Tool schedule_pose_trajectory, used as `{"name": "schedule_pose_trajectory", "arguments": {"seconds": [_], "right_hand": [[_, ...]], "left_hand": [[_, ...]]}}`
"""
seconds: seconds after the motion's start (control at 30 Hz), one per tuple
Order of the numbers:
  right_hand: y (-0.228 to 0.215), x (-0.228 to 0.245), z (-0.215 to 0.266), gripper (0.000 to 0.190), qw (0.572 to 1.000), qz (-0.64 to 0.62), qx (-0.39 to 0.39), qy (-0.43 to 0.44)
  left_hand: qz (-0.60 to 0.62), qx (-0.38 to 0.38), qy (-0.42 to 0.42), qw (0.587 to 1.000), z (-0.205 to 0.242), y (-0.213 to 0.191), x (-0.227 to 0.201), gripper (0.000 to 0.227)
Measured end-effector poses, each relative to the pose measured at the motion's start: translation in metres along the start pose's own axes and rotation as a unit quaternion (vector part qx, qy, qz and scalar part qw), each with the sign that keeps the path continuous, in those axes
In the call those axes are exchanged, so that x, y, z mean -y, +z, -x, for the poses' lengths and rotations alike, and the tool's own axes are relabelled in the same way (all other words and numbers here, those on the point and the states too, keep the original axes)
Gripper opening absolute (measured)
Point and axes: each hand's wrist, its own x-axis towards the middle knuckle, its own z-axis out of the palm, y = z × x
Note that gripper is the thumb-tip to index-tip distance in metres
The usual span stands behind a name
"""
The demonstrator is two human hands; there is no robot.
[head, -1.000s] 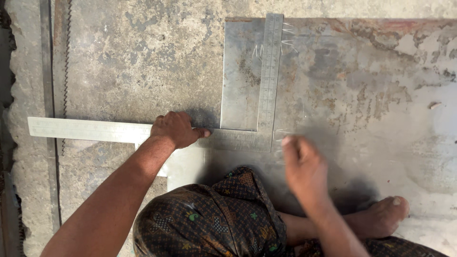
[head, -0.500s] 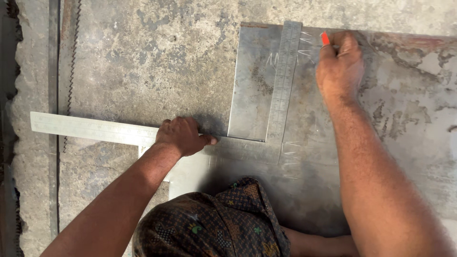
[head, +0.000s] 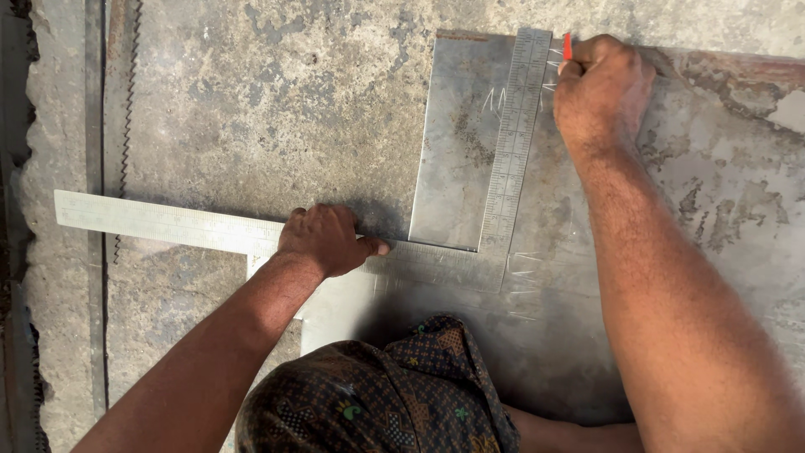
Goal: The person uses a metal square ruler and a white marking tool to draw straight lines on a large metal sheet. They reposition the ruler multiple times to create a grid of intersecting lines on the sheet's surface.
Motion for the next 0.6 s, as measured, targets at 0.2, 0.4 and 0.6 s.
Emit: {"name": "schedule_pose_trajectory", "arguments": {"seconds": [0.2,0.4,0.6], "right_hand": [[0.003,0.011,0.004,0.017,0.999,-0.020,0.011,-0.028],[0.012,0.007,0.001,0.015,0.999,0.009,0.011,-0.049],[0.022,-0.003,-0.007,0.014,0.993,0.050,-0.015,-0.107]], "left_hand": [[-0.003,0.035,-0.008,0.999,0.002,-0.003,-0.001,0.079],[-0.015,0.016,0.000,1.000,-0.001,-0.001,0.000,0.083],[-0.009,0.008,0.005,1.000,-0.005,0.002,0.002,0.085]]}}
